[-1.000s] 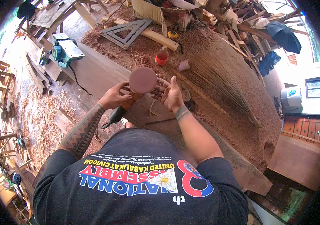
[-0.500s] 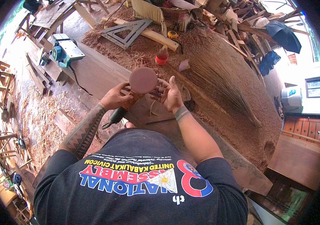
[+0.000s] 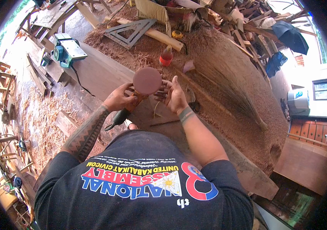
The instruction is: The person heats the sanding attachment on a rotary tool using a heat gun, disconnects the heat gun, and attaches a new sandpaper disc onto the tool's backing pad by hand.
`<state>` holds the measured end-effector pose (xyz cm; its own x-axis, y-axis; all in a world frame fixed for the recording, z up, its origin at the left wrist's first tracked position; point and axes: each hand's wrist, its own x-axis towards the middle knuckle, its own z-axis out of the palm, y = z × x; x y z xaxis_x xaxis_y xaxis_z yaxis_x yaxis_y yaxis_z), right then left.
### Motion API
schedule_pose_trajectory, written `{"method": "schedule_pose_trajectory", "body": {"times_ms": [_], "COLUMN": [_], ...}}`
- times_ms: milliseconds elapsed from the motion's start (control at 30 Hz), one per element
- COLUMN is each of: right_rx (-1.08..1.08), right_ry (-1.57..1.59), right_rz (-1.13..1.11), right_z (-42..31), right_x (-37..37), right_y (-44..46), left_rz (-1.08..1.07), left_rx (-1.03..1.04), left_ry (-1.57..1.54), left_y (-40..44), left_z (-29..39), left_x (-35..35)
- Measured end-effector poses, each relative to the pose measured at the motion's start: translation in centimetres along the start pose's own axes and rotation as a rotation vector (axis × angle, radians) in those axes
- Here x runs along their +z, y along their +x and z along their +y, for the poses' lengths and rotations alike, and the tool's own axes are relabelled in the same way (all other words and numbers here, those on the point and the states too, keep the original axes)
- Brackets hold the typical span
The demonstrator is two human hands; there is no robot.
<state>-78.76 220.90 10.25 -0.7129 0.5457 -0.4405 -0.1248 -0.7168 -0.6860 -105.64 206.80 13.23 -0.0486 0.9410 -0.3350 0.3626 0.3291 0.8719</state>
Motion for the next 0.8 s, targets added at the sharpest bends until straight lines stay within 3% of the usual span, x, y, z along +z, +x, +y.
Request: {"method": "schedule_pose_trajectory", "body": {"times_ms": [667,800], "right_rx": [0.009,0.019], "right_ry": [0.013,0.020], "right_rz": [0.041,0.039], "right_z": [-0.8,-0.8], "right_x": [1.5,1.3], "right_y": [-0.3,-0.2], "left_rz": [0.040,0.004], "left_rx": [0.010,0.025], "left_ry": [-0.106,-0.284], "left_y": [1.5,2.0], "left_z": [-1.0,-1.7], "left_x": [0.0,0.1]}}
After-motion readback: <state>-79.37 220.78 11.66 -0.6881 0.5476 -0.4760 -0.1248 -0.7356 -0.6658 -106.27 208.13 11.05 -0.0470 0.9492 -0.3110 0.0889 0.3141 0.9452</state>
